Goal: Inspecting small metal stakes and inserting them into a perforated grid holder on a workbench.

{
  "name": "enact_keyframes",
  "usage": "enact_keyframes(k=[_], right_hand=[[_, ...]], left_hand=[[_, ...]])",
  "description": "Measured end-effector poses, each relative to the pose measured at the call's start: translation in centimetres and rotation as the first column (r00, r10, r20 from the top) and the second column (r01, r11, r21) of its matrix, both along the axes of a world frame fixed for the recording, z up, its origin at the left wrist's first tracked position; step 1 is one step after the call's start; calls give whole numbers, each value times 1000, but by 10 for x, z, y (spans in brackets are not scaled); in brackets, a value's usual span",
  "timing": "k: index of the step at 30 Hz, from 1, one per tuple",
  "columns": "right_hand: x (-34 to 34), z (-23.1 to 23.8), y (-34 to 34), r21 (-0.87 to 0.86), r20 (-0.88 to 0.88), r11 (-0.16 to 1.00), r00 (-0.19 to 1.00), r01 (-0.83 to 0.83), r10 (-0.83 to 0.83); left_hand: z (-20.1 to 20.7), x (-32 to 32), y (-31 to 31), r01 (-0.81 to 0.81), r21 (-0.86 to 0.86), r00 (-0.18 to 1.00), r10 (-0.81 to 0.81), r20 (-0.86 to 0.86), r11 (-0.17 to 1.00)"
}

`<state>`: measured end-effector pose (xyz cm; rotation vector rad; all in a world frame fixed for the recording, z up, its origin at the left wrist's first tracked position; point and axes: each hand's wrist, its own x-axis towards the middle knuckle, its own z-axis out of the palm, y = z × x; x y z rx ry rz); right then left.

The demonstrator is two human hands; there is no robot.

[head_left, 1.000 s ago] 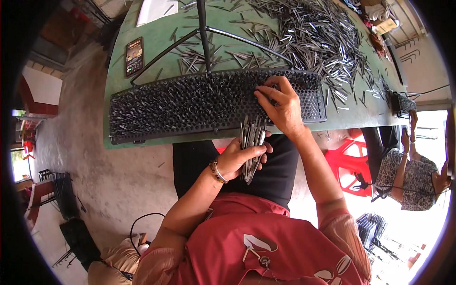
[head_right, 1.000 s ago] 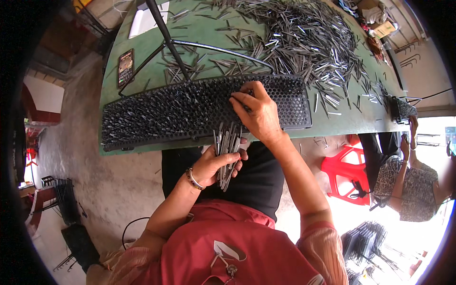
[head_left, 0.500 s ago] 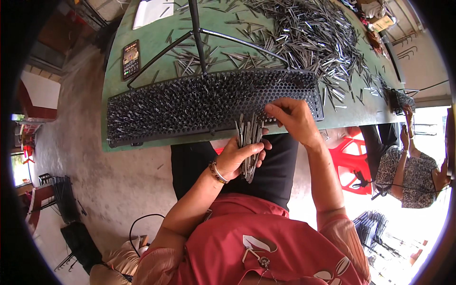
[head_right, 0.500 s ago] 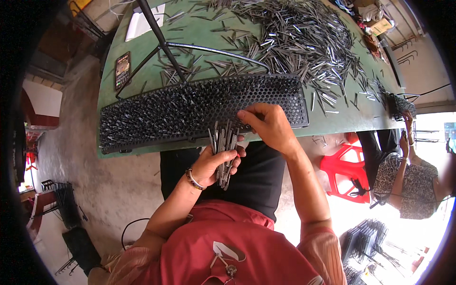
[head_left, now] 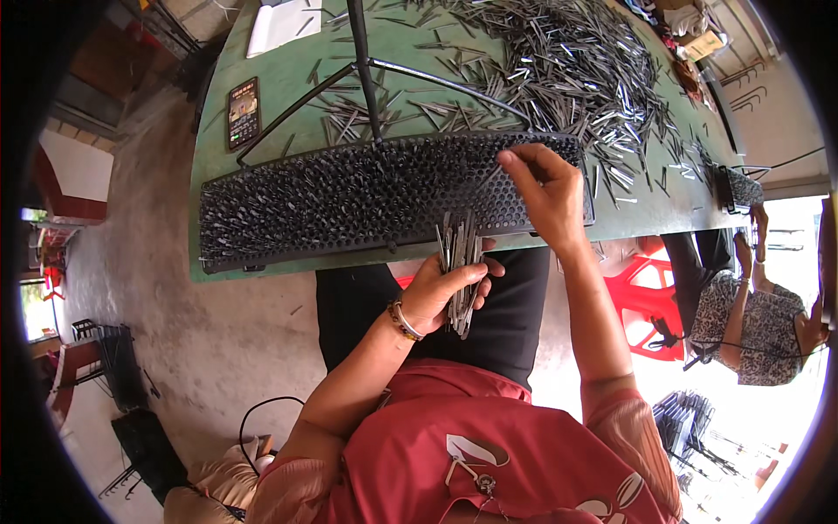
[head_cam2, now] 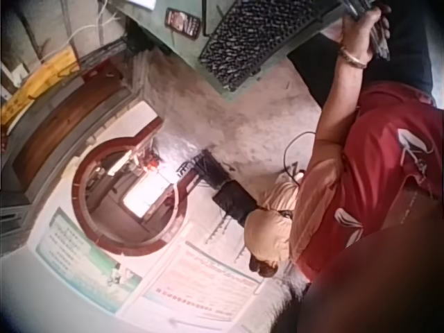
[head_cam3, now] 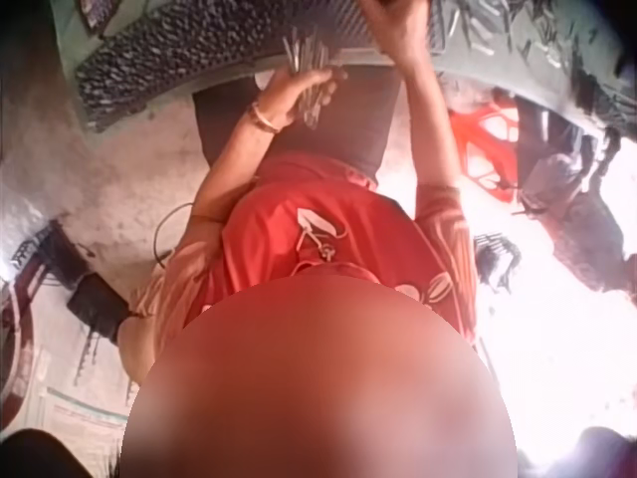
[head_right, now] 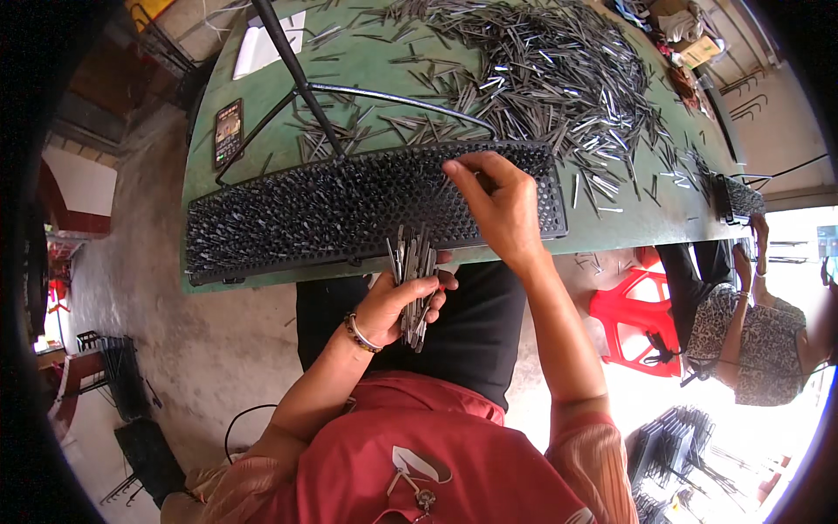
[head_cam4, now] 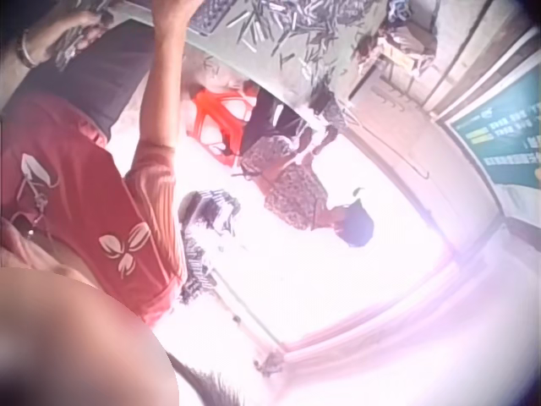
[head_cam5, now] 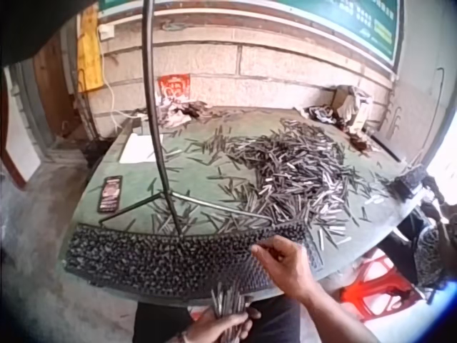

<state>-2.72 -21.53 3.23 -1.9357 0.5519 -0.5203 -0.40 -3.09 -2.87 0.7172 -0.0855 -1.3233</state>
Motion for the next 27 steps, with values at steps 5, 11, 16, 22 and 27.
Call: enact_keyframes(k=[5,11,16,22,27], right_hand=[[12,-25,-3,-279,131,960,991,5,33],[14,-29,3,-385,222,922,974,45,45],[14,-45,1,-568,167,819,963,-83,214],[5,-22,4,-405,46,897,976,-177,214],[-15,-15,4,173,-120,868,865,-465,487]], left_hand=[[-2,0,-1,10,9,1000,-10,-16,1000],[-3,-1,3,34,19,999,-35,11,999],[-3,-2,2,30,3,999,-30,25,1000],[-5,0,6,16,-37,999,-14,52,999],[1,1,4,21,-69,995,-14,94,997]])
